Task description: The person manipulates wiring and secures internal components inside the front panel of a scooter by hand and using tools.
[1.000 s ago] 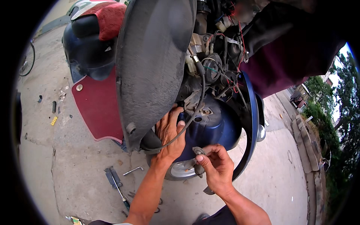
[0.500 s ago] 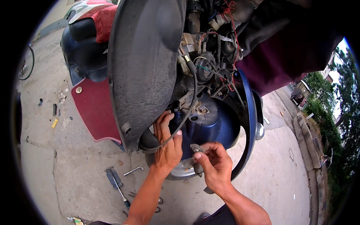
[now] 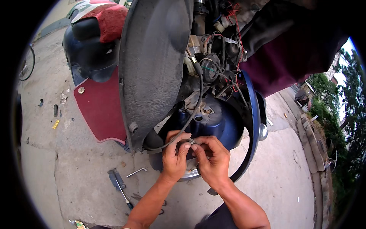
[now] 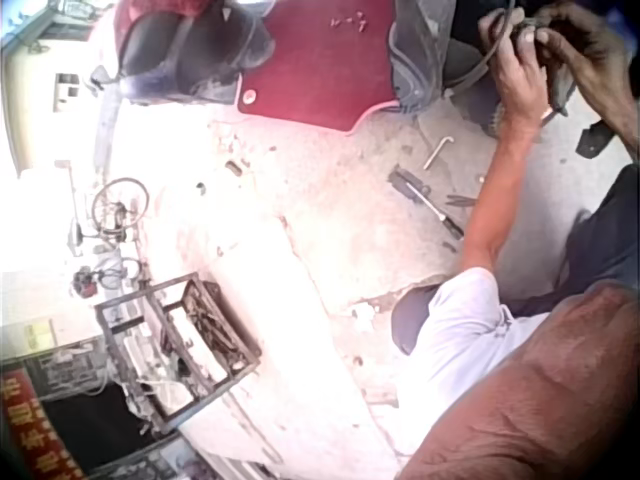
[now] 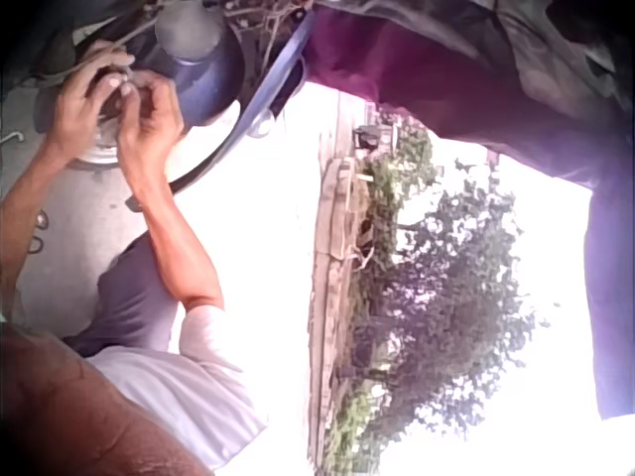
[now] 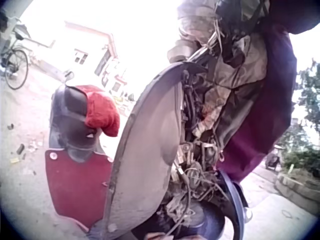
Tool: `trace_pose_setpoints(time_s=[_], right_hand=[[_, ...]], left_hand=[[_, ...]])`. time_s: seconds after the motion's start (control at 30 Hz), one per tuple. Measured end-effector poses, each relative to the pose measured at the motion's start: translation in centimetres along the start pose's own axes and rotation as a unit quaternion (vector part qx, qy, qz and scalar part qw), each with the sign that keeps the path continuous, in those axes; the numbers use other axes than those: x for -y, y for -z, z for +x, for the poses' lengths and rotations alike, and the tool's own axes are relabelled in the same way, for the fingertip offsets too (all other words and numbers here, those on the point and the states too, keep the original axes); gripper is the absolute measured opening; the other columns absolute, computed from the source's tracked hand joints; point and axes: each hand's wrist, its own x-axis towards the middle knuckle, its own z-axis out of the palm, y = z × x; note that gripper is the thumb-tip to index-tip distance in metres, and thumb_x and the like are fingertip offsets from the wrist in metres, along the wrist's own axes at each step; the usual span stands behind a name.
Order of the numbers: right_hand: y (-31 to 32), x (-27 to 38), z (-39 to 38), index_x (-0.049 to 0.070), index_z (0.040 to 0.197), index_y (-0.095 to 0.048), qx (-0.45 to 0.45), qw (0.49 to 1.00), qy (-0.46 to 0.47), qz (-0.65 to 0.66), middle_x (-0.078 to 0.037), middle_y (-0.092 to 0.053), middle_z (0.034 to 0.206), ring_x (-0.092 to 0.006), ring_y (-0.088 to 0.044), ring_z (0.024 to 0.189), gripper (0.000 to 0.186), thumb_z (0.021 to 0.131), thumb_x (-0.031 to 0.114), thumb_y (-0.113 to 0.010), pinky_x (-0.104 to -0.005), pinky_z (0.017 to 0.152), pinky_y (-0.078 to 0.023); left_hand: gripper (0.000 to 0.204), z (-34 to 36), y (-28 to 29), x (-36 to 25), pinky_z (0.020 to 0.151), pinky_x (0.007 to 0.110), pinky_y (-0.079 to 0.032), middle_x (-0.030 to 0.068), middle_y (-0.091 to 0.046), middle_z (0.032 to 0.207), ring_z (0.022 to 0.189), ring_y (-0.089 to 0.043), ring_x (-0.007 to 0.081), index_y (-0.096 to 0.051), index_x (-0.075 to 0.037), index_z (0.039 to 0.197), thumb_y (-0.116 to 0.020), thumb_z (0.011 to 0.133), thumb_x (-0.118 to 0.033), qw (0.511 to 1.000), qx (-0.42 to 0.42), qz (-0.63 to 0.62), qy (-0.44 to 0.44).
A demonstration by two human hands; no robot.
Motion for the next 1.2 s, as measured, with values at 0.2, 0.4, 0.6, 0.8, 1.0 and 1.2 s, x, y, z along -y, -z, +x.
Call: trace_pose_setpoints(time_s=[0.2,0.4,0.6,0.8,1.0,1.2], right_hand=[[-0.3,-0.3,0.0,-0.004,0.107,-0.068,-0.005,0.999,-0.027,0.036,-0.007,-0.068,0.092,-0.0113,-0.068,0.074,0.013,0.094,-0.004,-0.070,-0.0252,0.067,-0.054],[0.5,-0.4,-0.5,-0.003,0.116,-0.065,0.018,0.998,0.042,-0.031,-0.006,-0.069,0.104,-0.0109,-0.065,0.085,0.021,0.096,-0.001,-0.070,-0.0258,0.076,-0.054],[2.4,-0.9,-1.3,-0.002,0.110,-0.067,0.026,0.998,0.045,-0.039,-0.011,-0.070,0.103,-0.0151,-0.069,0.081,0.020,0.092,-0.001,-0.073,-0.0274,0.070,-0.055],[4.8,-1.1,-2.5,-0.002,0.109,-0.068,0.042,0.996,0.036,-0.072,-0.011,-0.071,0.102,-0.0173,-0.070,0.081,0.019,0.091,-0.002,-0.073,-0.0280,0.070,-0.055],[6.7,-1.3,-3.2,-0.001,0.108,-0.068,0.034,0.996,0.045,-0.062,-0.010,-0.070,0.099,-0.0168,-0.069,0.080,0.018,0.091,-0.002,-0.073,-0.0279,0.069,-0.054],[7.8,-1.4,-3.7,-0.001,0.108,-0.069,0.043,0.996,0.039,-0.060,-0.010,-0.070,0.096,-0.0159,-0.068,0.078,0.018,0.091,-0.002,-0.073,-0.0276,0.067,-0.053]], left_hand=[[0.024,1.0,1.1,1.4,0.089,0.044,-0.049,0.0180,-0.061,0.111,0.102,-0.060,0.0350,-0.055,0.000,0.124,-0.059,0.103,-0.010,0.997,0.064,0.011,-0.037],[0.029,1.8,-0.1,0.3,0.091,0.047,-0.044,0.0208,-0.057,0.110,0.104,-0.054,0.0363,-0.049,-0.001,0.131,-0.053,0.103,-0.002,0.991,-0.026,0.132,-0.023],[0.022,3.2,-1.6,1.7,0.096,0.037,-0.045,0.0143,-0.057,0.110,0.101,-0.055,0.0230,-0.052,0.003,0.122,-0.043,0.111,-0.014,0.980,-0.133,0.141,0.048],[0.029,5.8,-1.6,2.1,0.094,0.036,-0.047,0.0127,-0.069,0.101,0.098,-0.062,0.0222,-0.064,0.004,0.113,-0.049,0.109,-0.021,0.968,-0.192,0.063,0.151],[0.026,6.9,-1.6,2.8,0.088,0.029,-0.047,0.0052,-0.069,0.094,0.091,-0.061,0.0139,-0.069,0.004,0.112,-0.055,0.107,-0.018,0.966,-0.203,0.019,0.160],[0.022,7.6,-1.6,3.9,0.089,0.027,-0.046,0.0071,-0.067,0.100,0.092,-0.060,0.0128,-0.064,0.006,0.114,-0.054,0.107,-0.012,0.952,-0.251,-0.042,0.169]])
